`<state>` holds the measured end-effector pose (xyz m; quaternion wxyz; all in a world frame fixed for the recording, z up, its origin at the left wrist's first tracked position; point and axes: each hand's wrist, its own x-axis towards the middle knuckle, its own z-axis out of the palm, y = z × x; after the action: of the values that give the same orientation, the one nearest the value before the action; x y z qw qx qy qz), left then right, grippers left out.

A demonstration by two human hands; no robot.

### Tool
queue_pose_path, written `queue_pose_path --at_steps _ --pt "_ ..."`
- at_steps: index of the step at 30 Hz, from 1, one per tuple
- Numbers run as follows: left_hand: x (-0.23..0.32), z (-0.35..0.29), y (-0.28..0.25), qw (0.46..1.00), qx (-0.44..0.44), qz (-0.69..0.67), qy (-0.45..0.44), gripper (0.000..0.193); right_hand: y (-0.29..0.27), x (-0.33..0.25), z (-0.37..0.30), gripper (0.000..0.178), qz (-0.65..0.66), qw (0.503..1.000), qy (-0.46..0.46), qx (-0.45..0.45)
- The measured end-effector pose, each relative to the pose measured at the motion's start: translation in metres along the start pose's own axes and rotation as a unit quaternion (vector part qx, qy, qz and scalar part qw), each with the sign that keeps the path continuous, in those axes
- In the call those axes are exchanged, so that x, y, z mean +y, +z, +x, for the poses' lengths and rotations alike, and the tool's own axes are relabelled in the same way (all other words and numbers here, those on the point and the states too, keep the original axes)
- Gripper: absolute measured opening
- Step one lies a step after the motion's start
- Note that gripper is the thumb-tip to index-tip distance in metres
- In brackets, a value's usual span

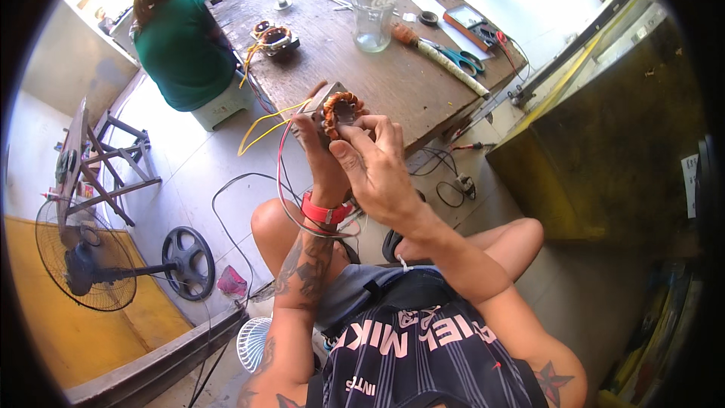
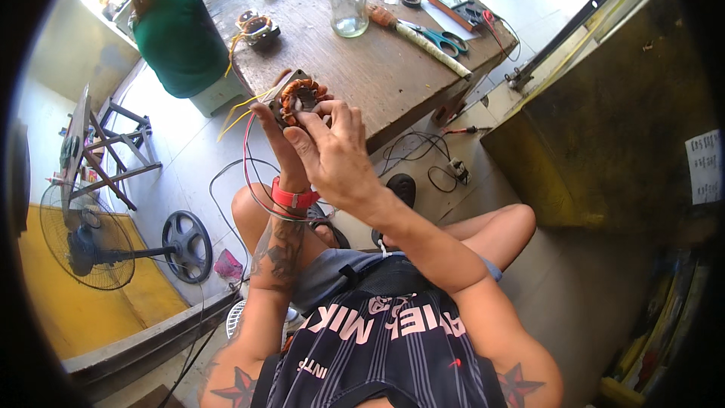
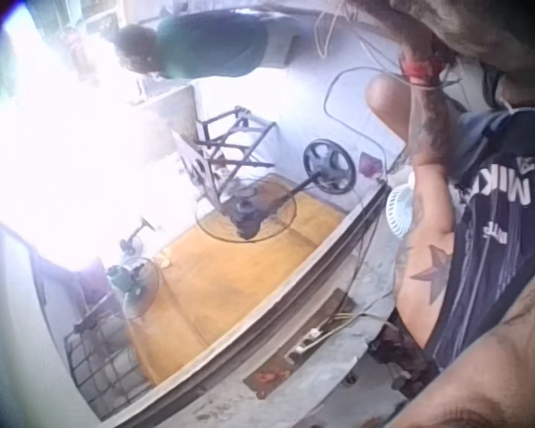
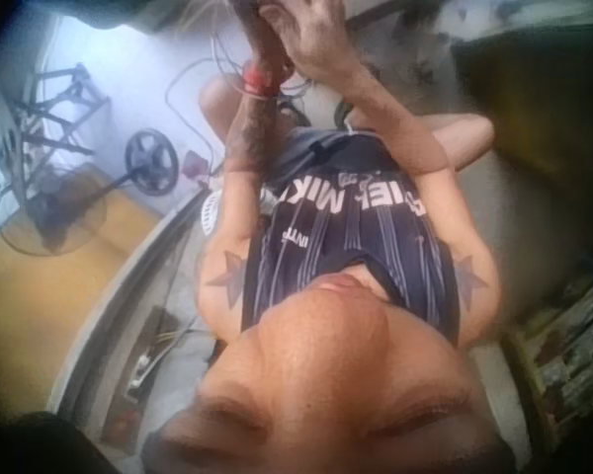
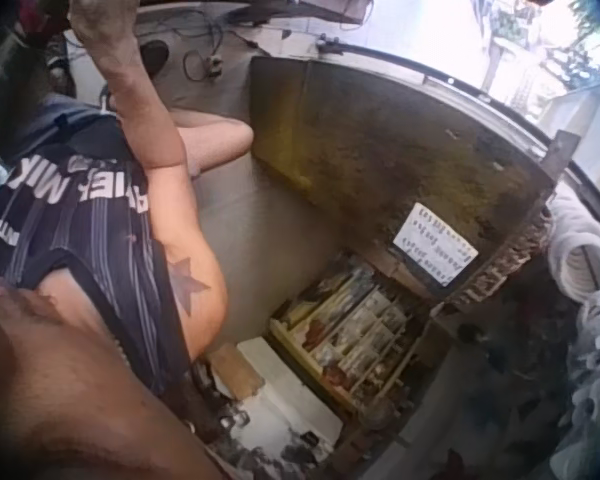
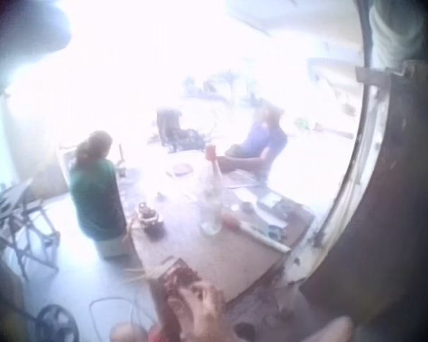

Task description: The person sits at a workbench and uses scissors to trim wires on small electrical components. They then connect the wires to a multimeter for testing. Finally, they move to a different area and dip the components into a container of liquid.

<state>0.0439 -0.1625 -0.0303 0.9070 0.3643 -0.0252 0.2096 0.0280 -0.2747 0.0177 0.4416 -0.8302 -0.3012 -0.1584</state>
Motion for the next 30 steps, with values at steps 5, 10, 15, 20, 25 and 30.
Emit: queue_pose_path --at_steps 5,10,15,20,25,30 --pt "0.003 0.014 -0.01 0.977 -0.006 0.188 0.101 0.078 0.013 0.029 -0.011 0.049 0.045 0.999 -0.027 0.004" --pt "0.02 0.048 -0.021 0.927 -0.103 0.36 -0.028 0.065 -0.037 0.131 0.076 0.04 -0.099 0.993 -0.054 0.046" --pt "0.023 0.072 -0.026 0.851 -0.195 0.485 -0.05 0.062 -0.071 0.243 0.152 0.04 -0.407 0.904 0.081 -0.099" --pt "0.052 0.078 -0.037 0.782 -0.293 0.547 -0.062 0.071 -0.087 0.281 0.198 0.041 -0.335 0.883 0.178 -0.277" --pt "0.083 0.084 -0.041 0.742 -0.324 0.583 -0.063 0.083 -0.093 0.283 0.203 0.035 -0.346 0.883 0.122 -0.292" --pt "0.082 0.091 -0.08 0.807 -0.291 0.504 -0.1 0.091 -0.108 0.259 0.217 0.033 -0.336 0.929 0.08 -0.135"
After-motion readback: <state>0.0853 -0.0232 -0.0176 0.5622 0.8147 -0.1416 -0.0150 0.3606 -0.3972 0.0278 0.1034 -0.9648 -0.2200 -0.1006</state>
